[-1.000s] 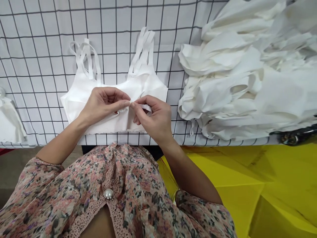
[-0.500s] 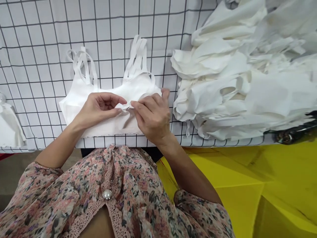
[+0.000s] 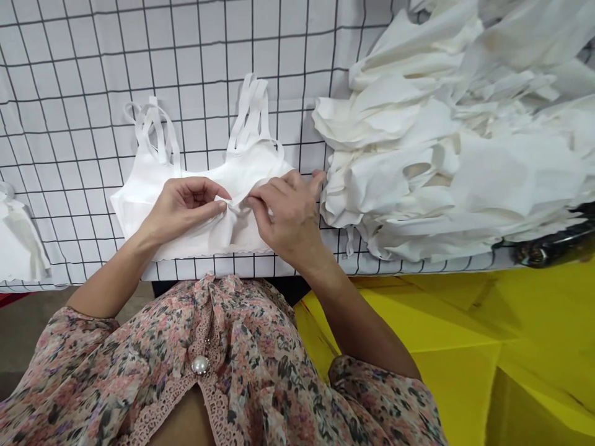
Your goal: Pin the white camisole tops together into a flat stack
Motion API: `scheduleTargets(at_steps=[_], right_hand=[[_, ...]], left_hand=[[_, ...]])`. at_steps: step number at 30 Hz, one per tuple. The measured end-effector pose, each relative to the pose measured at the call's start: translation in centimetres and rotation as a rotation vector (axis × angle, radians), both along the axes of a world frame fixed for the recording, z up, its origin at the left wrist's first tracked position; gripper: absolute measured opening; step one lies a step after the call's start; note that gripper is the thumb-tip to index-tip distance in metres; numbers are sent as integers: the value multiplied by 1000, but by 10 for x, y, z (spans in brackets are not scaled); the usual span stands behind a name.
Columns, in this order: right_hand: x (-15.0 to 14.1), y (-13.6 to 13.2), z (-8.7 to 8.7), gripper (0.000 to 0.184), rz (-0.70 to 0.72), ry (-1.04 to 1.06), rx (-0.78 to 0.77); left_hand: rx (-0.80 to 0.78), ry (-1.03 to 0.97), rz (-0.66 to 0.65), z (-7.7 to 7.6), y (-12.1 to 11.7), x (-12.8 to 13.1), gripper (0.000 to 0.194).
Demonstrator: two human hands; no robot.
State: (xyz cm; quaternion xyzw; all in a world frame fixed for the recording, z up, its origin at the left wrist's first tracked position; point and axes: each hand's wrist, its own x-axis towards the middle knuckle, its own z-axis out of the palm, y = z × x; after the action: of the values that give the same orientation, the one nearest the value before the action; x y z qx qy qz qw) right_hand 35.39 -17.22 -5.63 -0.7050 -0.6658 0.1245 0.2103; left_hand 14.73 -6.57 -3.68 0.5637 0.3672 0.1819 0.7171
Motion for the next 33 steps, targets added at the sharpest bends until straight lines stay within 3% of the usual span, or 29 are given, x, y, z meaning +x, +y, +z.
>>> scheduleTargets(at_steps=[3, 8, 13, 19, 25, 28, 33], right_hand=[[2, 0, -7, 22, 5, -89, 36], [7, -6, -5, 20, 129, -202, 163], [9, -9, -14, 16, 196, -275, 352], [15, -15, -20, 20, 102, -104, 239], [14, -17, -15, 19, 121, -155, 361], [11, -16, -13, 19, 40, -179, 251], [13, -15, -10, 22, 7, -178, 168]], left_hand=[[24, 7, 2, -1, 0, 0, 8], [123, -49, 27, -4, -4, 1, 6], [223, -13, 34, -9, -12, 0, 6], [448, -38, 32, -14, -14, 1, 13], [648, -49, -13, -18, -12, 0, 10], [725, -37, -31, -21, -11, -1, 20], [794, -28, -30, -22, -10, 0, 5]])
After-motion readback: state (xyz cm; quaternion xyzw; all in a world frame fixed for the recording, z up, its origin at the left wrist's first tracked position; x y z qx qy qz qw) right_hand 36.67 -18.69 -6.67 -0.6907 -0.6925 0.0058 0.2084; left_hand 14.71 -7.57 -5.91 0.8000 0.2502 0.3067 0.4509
